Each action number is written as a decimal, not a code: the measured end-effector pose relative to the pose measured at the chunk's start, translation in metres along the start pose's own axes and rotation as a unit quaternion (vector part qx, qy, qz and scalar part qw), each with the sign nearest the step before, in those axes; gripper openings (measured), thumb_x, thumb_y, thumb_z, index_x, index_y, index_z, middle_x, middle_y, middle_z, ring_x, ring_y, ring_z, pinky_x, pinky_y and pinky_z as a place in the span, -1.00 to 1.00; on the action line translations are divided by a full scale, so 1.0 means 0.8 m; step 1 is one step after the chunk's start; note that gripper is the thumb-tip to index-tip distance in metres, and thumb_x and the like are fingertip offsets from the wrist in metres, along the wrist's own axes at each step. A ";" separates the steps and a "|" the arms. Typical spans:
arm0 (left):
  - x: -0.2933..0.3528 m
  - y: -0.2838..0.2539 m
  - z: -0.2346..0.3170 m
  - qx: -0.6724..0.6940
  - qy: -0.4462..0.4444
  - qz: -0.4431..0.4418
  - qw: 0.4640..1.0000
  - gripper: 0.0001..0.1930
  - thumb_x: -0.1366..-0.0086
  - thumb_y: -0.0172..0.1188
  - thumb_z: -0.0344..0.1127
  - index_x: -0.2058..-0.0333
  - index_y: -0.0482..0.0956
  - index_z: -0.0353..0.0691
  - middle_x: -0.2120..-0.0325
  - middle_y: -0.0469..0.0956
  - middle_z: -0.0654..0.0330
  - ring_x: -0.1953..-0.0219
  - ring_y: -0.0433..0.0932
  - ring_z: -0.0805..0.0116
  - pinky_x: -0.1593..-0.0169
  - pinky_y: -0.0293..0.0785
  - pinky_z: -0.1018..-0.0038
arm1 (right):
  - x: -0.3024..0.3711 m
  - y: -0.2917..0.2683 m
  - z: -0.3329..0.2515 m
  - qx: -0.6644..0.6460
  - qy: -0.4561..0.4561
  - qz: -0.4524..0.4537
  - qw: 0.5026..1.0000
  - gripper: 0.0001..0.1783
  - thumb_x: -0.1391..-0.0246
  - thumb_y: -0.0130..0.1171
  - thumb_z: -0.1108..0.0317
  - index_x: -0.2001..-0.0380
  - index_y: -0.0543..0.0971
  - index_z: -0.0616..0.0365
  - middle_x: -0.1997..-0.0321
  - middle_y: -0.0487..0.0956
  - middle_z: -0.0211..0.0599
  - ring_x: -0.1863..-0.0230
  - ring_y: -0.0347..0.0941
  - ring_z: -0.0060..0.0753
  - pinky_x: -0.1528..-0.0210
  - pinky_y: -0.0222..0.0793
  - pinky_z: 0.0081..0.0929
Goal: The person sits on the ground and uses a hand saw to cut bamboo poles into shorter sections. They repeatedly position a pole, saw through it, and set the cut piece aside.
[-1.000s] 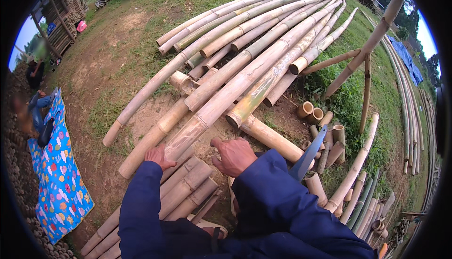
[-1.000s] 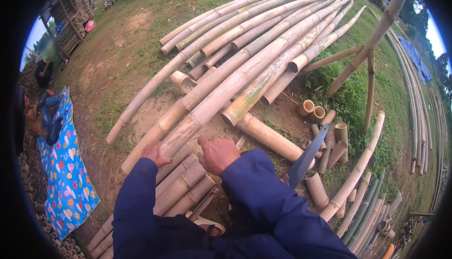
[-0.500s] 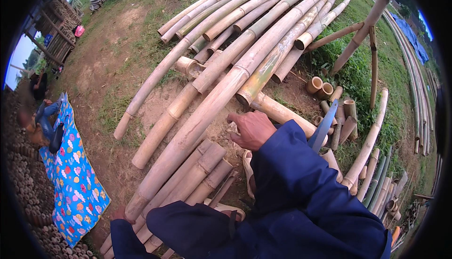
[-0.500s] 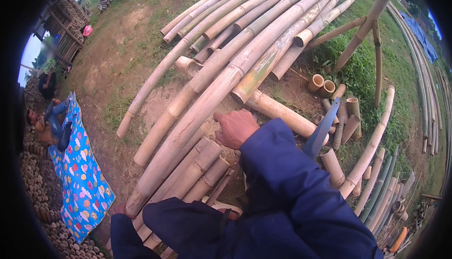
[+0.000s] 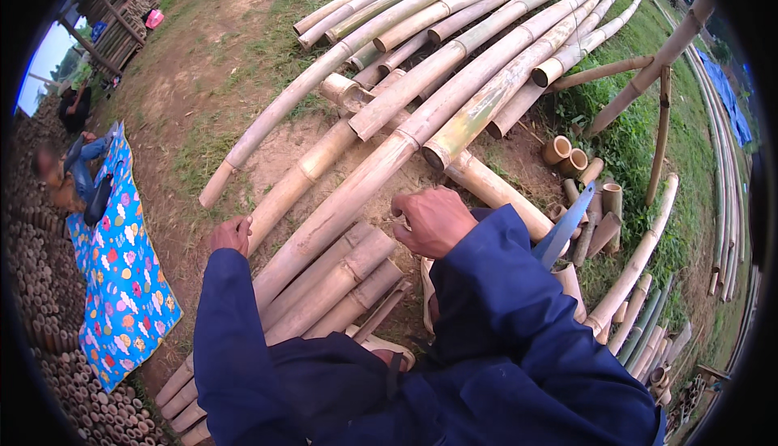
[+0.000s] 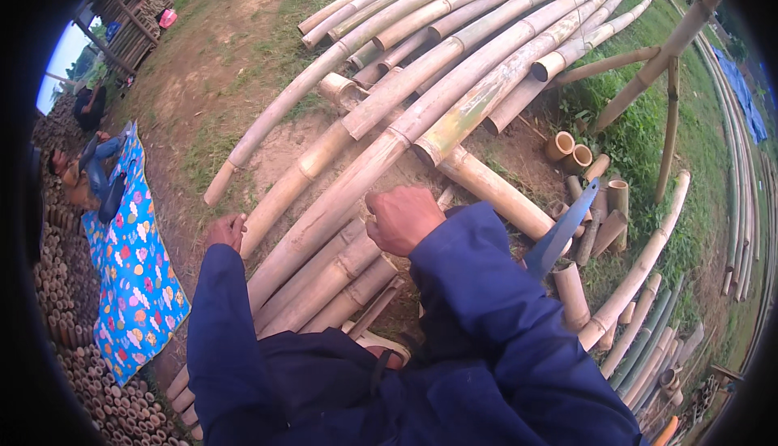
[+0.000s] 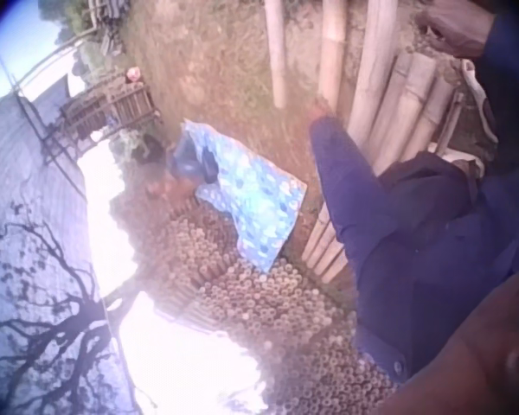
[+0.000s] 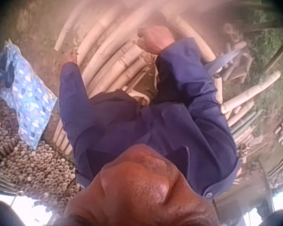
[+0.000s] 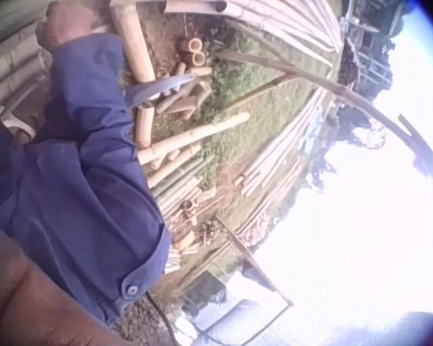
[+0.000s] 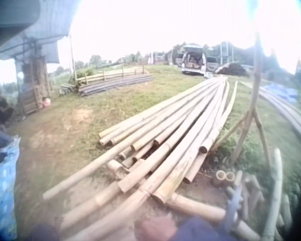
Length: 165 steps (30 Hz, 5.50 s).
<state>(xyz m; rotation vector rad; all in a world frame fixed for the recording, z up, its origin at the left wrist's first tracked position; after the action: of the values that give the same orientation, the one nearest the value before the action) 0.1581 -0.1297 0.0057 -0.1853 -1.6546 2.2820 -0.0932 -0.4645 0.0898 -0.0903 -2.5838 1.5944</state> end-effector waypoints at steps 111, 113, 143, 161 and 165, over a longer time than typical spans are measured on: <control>0.019 0.197 -0.018 -0.135 0.082 -0.141 0.977 -0.05 0.30 0.69 -0.01 -0.09 0.43 -0.21 0.06 0.65 0.03 -0.11 0.59 0.00 -0.27 0.39 0.11 | 0.021 -0.017 -0.022 -0.095 -0.117 -0.030 0.988 -0.47 -0.03 0.24 0.52 -0.13 0.48 0.23 0.43 0.64 -0.18 0.38 0.62 -0.25 0.19 0.49 -0.32; 0.028 0.190 -0.037 -0.128 0.074 -0.146 0.978 -0.10 0.28 0.68 -0.04 -0.06 0.43 -0.17 0.12 0.64 0.06 -0.06 0.61 0.02 -0.29 0.36 0.14 | 0.021 -0.015 -0.024 -0.102 -0.101 -0.036 0.989 -0.46 -0.02 0.25 0.52 -0.14 0.47 0.22 0.42 0.65 -0.18 0.39 0.61 -0.20 0.19 0.49 -0.28; 0.483 -0.025 -0.080 0.241 -0.222 0.260 0.908 -0.18 -0.25 0.36 0.06 -0.36 0.29 -0.22 -0.29 0.31 -0.22 -0.31 0.34 -0.22 -0.36 0.28 0.08 | 0.005 0.093 -0.067 0.104 -0.203 -0.123 0.966 -0.65 -0.21 0.22 0.08 0.07 0.61 0.08 0.52 0.66 -0.02 0.35 0.65 0.17 0.17 0.52 0.02; 0.533 -0.025 -0.088 0.366 -0.170 0.310 0.861 -0.18 -0.37 0.19 0.14 -0.44 0.20 -0.23 -0.37 0.26 -0.09 -0.44 0.20 0.02 -0.46 0.12 0.21 | 0.145 0.461 -0.043 0.161 -0.373 -0.167 0.898 -0.44 -0.11 0.19 0.22 -0.22 0.49 -0.05 -0.14 0.44 -0.13 -0.24 0.36 -0.03 -0.15 0.35 0.03; 0.522 0.066 -0.172 0.626 -0.223 0.310 0.680 -0.27 -0.45 0.09 0.20 -0.34 0.34 -0.29 -0.19 0.49 -0.14 -0.32 0.40 -0.03 -0.35 0.30 0.18 | 0.118 0.463 -0.022 0.140 -0.326 -0.186 0.916 -0.56 -0.04 0.20 0.32 -0.04 0.53 0.01 -0.02 0.44 -0.15 -0.15 0.37 0.02 -0.14 0.36 0.10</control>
<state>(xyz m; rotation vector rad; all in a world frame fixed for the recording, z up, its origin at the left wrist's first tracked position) -0.2052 0.1161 -0.0553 0.1959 0.3370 3.5822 -0.1862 -0.2727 -0.2277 1.0591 -2.4925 2.0513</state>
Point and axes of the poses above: each hand's wrist, its own x-axis away from the middle knuckle, its own y-axis out of the palm, z = x × y, the point moved 10 cm from there along -x, towards the middle knuckle
